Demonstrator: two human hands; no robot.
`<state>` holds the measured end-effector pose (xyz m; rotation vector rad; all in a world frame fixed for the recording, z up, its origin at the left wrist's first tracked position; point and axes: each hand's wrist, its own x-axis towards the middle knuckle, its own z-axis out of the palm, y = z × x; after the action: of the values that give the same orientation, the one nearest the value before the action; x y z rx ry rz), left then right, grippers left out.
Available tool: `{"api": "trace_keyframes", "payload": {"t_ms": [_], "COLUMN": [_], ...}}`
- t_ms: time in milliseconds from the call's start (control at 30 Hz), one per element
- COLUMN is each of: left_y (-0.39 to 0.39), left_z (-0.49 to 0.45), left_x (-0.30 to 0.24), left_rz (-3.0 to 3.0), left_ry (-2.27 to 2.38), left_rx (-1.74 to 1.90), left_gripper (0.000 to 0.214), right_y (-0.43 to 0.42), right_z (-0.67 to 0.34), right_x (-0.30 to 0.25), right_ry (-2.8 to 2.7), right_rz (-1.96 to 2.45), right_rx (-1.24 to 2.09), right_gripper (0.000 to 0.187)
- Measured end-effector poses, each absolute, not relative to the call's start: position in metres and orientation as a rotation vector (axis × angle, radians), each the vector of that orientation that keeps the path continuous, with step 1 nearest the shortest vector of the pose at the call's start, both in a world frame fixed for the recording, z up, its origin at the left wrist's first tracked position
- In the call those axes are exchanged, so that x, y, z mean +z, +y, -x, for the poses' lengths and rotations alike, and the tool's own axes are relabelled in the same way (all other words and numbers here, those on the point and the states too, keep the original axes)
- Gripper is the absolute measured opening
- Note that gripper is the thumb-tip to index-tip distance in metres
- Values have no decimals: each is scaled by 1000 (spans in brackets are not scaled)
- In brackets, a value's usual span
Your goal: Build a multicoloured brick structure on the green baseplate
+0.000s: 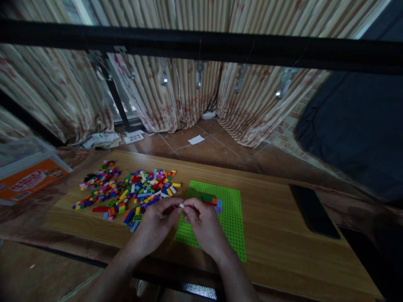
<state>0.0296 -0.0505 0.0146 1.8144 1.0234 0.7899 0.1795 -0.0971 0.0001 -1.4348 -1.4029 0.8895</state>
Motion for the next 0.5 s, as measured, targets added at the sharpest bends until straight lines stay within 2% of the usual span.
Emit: {"api": "trace_keyframes", "payload": {"t_ms": [233,500], "left_y": [-66,-77], "left_z": [-57,-77], "left_x": [10,0], "left_rz": [-1724,-1775], "left_ry": [942,840], "left_rx": [797,809], "left_gripper": [19,20], "right_y": [-123,-136], "right_z": [-212,-238], "right_x": [-6,4], "right_ry": [-1336,-1520], "right_rz": [1439,1596], "right_rx": [888,626], "right_gripper": [18,19]}}
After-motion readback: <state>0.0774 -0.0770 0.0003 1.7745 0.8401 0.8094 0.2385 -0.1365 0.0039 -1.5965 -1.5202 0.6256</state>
